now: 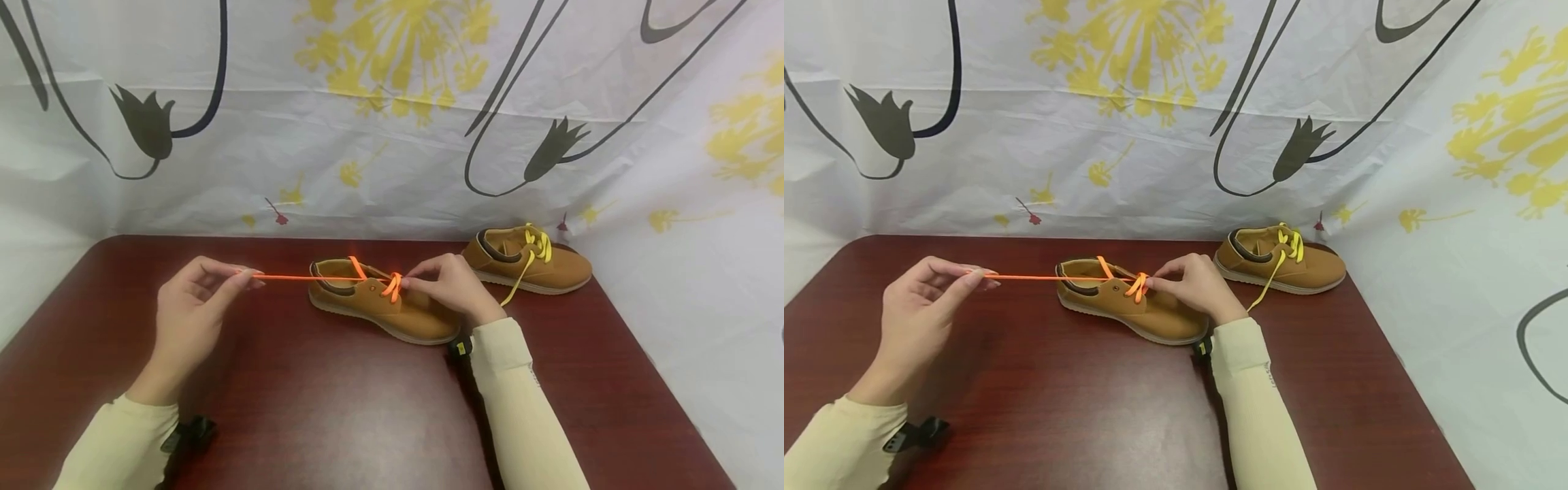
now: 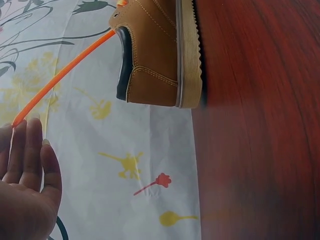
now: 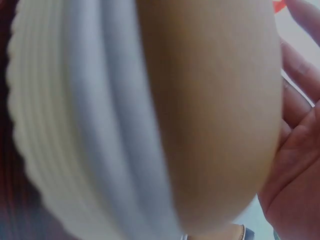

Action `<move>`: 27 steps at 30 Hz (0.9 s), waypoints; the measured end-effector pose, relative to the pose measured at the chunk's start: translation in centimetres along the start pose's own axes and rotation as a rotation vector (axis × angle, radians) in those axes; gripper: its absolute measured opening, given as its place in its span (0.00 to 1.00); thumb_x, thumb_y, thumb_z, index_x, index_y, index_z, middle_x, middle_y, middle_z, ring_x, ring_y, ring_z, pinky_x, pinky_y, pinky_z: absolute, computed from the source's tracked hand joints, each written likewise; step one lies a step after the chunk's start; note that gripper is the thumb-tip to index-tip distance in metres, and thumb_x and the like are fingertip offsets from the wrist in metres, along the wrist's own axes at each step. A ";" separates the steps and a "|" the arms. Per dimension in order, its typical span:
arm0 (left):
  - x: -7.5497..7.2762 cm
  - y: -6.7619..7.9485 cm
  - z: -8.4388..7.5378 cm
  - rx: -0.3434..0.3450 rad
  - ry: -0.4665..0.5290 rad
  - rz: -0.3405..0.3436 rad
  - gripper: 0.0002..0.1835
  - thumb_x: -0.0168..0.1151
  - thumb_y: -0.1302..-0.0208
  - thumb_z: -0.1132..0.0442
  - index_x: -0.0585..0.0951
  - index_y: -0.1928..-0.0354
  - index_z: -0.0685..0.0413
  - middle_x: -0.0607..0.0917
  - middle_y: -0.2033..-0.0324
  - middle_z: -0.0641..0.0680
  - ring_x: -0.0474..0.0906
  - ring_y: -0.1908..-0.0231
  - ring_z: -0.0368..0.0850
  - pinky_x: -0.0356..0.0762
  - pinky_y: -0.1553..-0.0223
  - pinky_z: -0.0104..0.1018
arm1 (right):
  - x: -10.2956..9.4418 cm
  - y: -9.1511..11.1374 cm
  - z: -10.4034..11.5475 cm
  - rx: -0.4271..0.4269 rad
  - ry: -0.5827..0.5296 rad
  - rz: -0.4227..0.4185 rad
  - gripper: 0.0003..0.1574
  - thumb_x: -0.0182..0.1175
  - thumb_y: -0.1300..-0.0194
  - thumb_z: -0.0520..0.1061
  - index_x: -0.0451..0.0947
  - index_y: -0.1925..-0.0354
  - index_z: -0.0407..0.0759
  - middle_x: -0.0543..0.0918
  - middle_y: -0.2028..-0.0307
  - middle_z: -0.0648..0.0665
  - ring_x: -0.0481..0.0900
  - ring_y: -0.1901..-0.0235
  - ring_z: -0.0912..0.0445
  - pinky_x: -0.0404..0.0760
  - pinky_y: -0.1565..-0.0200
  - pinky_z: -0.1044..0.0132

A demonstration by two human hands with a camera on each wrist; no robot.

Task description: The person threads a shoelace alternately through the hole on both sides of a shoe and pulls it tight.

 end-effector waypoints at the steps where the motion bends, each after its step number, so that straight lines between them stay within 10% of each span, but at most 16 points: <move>1: -0.1 0.0 -0.1 0.000 0.015 -0.004 0.04 0.66 0.36 0.75 0.80 0.61 0.66 0.91 0.65 0.44 0.89 0.65 0.37 0.84 0.57 0.25 | 0.0 -0.1 0.1 -0.005 0.001 0.000 0.09 0.72 0.39 0.57 0.92 0.64 0.55 0.91 0.67 0.57 0.85 0.62 0.61 0.81 0.55 0.63; 15: -1.2 -0.1 -1.3 -0.024 0.140 -0.137 0.05 0.65 0.38 0.78 0.80 0.61 0.69 0.91 0.65 0.53 0.90 0.67 0.43 0.85 0.57 0.28 | 0.4 -0.2 0.0 -0.027 -0.047 -0.006 0.04 0.73 0.39 0.51 0.92 0.65 0.55 0.91 0.68 0.56 0.87 0.65 0.63 0.84 0.57 0.65; 27: 0.1 -0.5 -3.7 0.046 0.118 -0.043 0.05 0.65 0.38 0.78 0.81 0.60 0.71 0.92 0.65 0.52 0.89 0.66 0.42 0.85 0.56 0.28 | 0.1 -0.2 0.1 -0.043 -0.013 -0.020 0.05 0.72 0.37 0.51 0.92 0.64 0.54 0.91 0.67 0.56 0.86 0.64 0.63 0.83 0.57 0.65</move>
Point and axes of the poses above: each hand's wrist, its own y-axis away from the middle knuckle, its own x-axis out of the palm, z = x × y, the point moved 4 cm from there along -y, towards the middle knuckle
